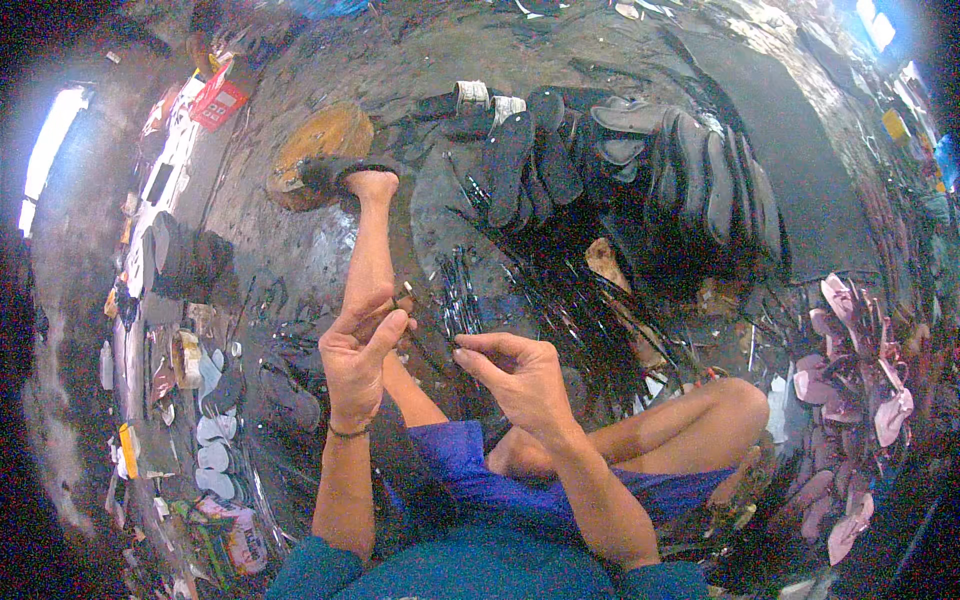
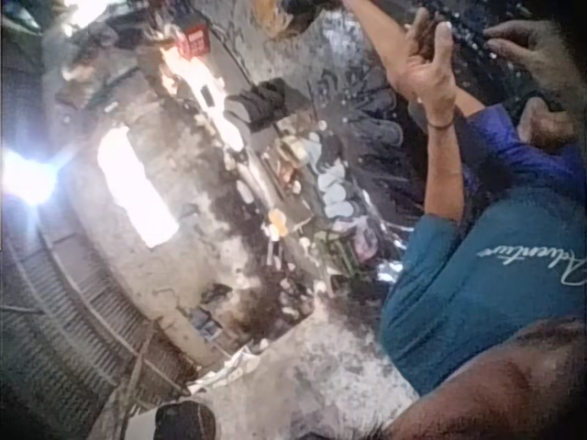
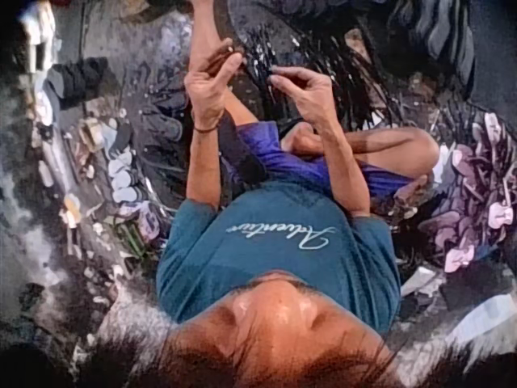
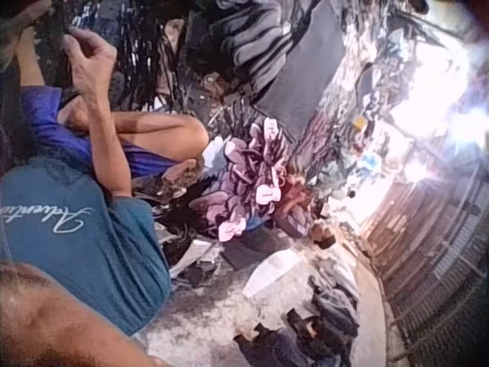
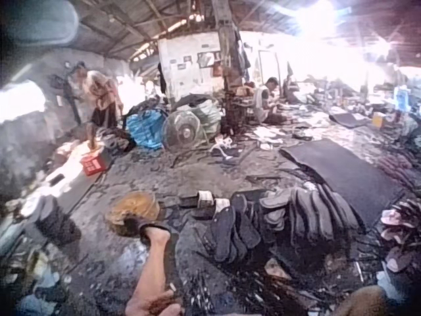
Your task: The person sits on the ground and assembles black sandals by threading straps through holes in the soles. They repeatedly pick up straps, thread them through the sole, and adjust the fit, working on multiple sandals in a cluttered outdoor area.
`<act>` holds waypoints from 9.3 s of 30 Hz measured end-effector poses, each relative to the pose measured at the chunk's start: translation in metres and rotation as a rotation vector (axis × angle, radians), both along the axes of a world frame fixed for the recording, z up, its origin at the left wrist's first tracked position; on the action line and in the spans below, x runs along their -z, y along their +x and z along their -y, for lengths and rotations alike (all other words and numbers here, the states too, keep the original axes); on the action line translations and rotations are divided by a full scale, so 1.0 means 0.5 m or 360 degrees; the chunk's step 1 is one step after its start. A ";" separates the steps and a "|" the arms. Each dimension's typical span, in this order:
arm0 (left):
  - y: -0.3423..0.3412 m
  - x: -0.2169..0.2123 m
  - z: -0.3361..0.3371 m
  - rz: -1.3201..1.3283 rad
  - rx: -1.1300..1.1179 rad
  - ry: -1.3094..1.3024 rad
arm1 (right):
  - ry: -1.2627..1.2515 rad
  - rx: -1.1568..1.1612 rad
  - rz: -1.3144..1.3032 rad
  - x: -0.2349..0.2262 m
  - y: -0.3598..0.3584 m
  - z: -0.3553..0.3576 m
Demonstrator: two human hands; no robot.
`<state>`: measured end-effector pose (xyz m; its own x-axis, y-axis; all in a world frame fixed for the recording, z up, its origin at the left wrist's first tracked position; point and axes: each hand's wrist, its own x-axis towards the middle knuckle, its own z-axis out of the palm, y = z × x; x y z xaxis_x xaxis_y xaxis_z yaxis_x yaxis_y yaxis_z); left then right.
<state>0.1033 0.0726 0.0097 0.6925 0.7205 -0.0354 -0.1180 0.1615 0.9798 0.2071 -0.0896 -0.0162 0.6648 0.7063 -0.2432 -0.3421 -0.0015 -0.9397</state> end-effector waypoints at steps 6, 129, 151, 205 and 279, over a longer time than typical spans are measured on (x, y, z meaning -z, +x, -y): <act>0.015 0.001 0.009 -0.0059 -0.0013 -0.0107 | -0.0028 -0.0169 0.0059 0.019 0.002 -0.001; -0.091 0.004 0.153 -0.0331 -0.0120 0.0271 | -0.0271 0.0072 0.0522 -0.031 -0.060 -0.003; -0.128 0.069 0.155 -0.0272 -0.0124 0.0140 | -0.0167 -0.0411 0.0772 0.009 -0.031 0.004; -0.200 -0.001 0.090 -0.0755 0.0513 0.0457 | -0.0479 -0.0261 0.1136 -0.008 -0.130 0.058; -0.369 0.093 0.028 -0.0862 -0.0261 0.1526 | -0.1627 -0.0112 0.1971 0.426 0.157 -0.059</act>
<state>-0.0813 0.0586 -0.0370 0.6479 0.6928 0.3165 0.4125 -0.6685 0.6189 0.2856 -0.0600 -0.2290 0.7767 0.6293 0.0276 0.6188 -0.7541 -0.2199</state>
